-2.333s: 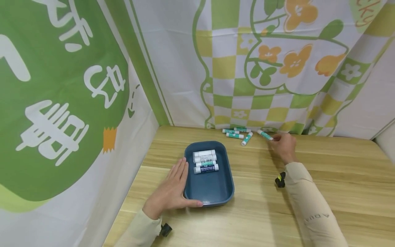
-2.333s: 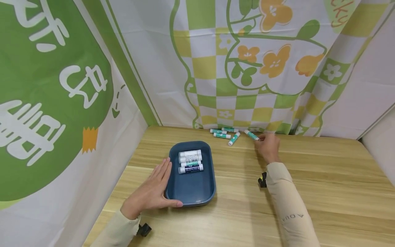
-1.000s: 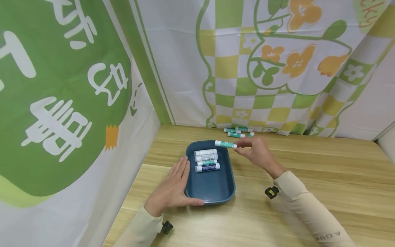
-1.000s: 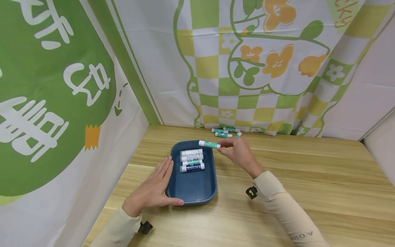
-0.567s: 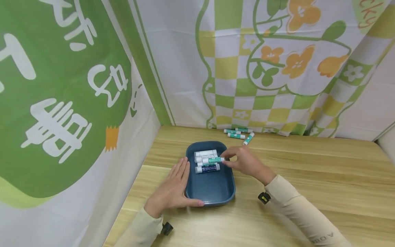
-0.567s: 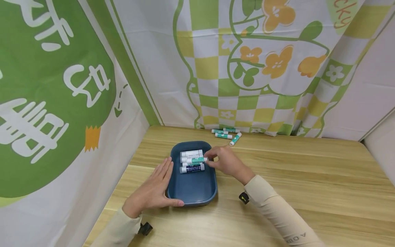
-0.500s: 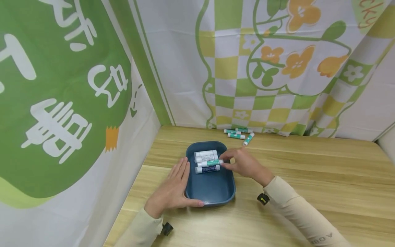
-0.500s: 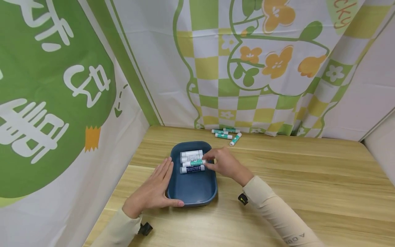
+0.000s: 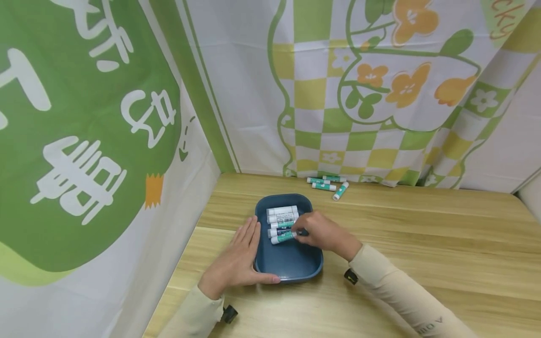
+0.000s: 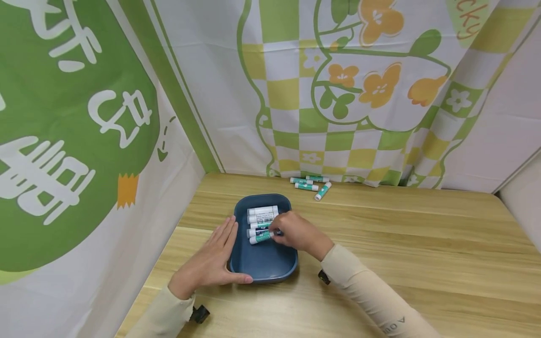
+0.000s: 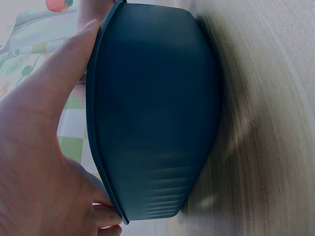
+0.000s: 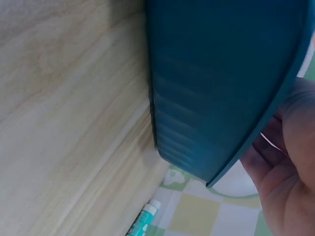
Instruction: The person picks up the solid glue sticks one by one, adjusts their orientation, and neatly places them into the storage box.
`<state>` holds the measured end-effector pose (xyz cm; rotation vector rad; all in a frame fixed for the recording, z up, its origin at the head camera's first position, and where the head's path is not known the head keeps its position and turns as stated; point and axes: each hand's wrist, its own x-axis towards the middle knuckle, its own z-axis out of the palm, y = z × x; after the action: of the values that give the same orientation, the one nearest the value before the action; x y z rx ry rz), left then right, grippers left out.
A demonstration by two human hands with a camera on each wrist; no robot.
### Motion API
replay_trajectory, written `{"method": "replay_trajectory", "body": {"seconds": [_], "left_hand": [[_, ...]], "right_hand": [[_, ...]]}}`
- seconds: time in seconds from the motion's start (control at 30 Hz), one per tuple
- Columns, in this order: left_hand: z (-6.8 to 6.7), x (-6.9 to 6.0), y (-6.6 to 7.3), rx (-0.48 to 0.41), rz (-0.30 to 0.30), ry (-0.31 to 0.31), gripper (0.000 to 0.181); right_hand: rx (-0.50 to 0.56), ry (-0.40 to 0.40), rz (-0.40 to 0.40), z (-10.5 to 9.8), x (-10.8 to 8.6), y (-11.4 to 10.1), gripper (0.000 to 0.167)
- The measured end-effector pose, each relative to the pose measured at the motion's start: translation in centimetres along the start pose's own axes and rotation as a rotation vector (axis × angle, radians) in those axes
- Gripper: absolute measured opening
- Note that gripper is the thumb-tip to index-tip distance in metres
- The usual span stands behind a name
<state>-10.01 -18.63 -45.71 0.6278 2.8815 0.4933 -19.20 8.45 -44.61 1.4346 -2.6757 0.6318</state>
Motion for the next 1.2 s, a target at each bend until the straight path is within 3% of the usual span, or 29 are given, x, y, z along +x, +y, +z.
{"method": "replay_trajectory", "body": {"seconds": [0.33, 0.6, 0.8, 1.2], "left_hand": [[0.0, 0.0, 0.0, -0.005, 0.000, -0.001, 0.142], [0.1, 0.1, -0.1, -0.004, 0.009, 0.008, 0.143], [0.0, 0.1, -0.1, -0.001, 0.006, 0.006, 0.143], [0.0, 0.1, -0.1, -0.021, -0.003, -0.008, 0.143]], "right_hand": [[-0.191, -0.096, 0.078, 0.3, 0.8, -1.1, 0.003], [-0.274, -0.132, 0.177, 1.1, 1.1, -1.4, 0.010], [-0.341, -0.126, 0.193, 1.7, 1.2, -1.6, 0.010], [-0.326, -0.085, 0.180, 0.8, 1.3, -1.8, 0.009]]}}
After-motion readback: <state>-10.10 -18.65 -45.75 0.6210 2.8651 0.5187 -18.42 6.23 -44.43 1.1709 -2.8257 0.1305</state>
